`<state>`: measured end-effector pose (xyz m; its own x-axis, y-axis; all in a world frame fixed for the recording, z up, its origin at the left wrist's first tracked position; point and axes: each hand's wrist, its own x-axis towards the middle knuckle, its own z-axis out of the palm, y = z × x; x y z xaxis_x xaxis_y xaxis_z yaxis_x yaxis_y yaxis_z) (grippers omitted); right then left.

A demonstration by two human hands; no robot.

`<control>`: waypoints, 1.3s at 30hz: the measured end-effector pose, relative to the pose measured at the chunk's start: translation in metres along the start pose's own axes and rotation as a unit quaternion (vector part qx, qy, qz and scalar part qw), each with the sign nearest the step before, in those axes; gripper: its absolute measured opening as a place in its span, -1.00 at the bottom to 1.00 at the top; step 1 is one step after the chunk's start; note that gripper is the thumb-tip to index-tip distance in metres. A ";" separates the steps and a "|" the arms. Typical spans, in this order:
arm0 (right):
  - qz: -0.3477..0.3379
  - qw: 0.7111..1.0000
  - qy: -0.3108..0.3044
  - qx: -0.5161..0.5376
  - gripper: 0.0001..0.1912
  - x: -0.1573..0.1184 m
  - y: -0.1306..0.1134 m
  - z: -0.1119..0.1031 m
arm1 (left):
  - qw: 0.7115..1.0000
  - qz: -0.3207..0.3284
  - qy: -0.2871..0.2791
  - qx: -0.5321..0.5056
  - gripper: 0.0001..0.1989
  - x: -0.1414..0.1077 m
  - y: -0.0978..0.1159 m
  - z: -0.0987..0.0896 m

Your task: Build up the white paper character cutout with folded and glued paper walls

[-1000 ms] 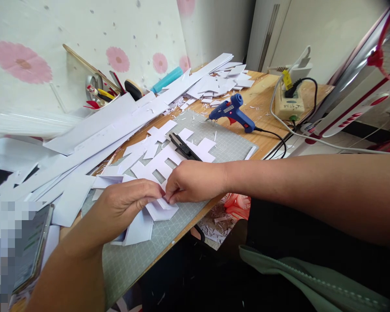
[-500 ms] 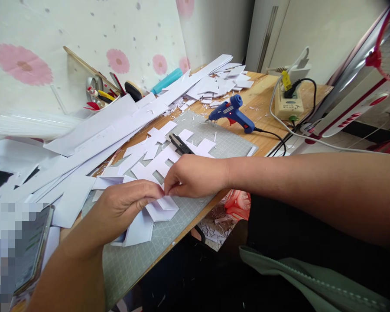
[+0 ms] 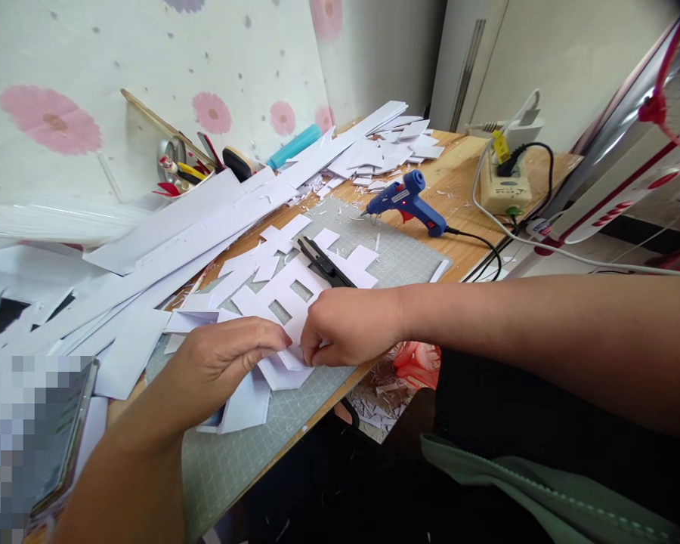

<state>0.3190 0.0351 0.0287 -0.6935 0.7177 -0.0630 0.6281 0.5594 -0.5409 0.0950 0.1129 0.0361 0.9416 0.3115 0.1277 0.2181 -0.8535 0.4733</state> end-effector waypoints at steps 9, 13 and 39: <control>-0.009 1.000 0.010 -0.002 -0.71 0.000 0.001 -0.001 | 1.000 -0.015 0.003 0.007 -0.82 0.001 0.002 -0.001; 0.034 0.996 0.076 0.010 -0.70 0.000 0.002 -0.004 | 1.000 -0.026 -0.014 -0.005 -0.79 0.002 0.003 -0.001; 0.005 0.999 0.028 0.046 -0.67 0.002 0.002 0.000 | 0.999 -0.025 -0.033 -0.027 -0.81 0.007 0.008 -0.003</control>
<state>0.3185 0.0372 0.0274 -0.6652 0.7463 -0.0226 0.5979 0.5143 -0.6148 0.1022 0.1096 0.0433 0.9450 0.3238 0.0465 0.2528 -0.8133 0.5240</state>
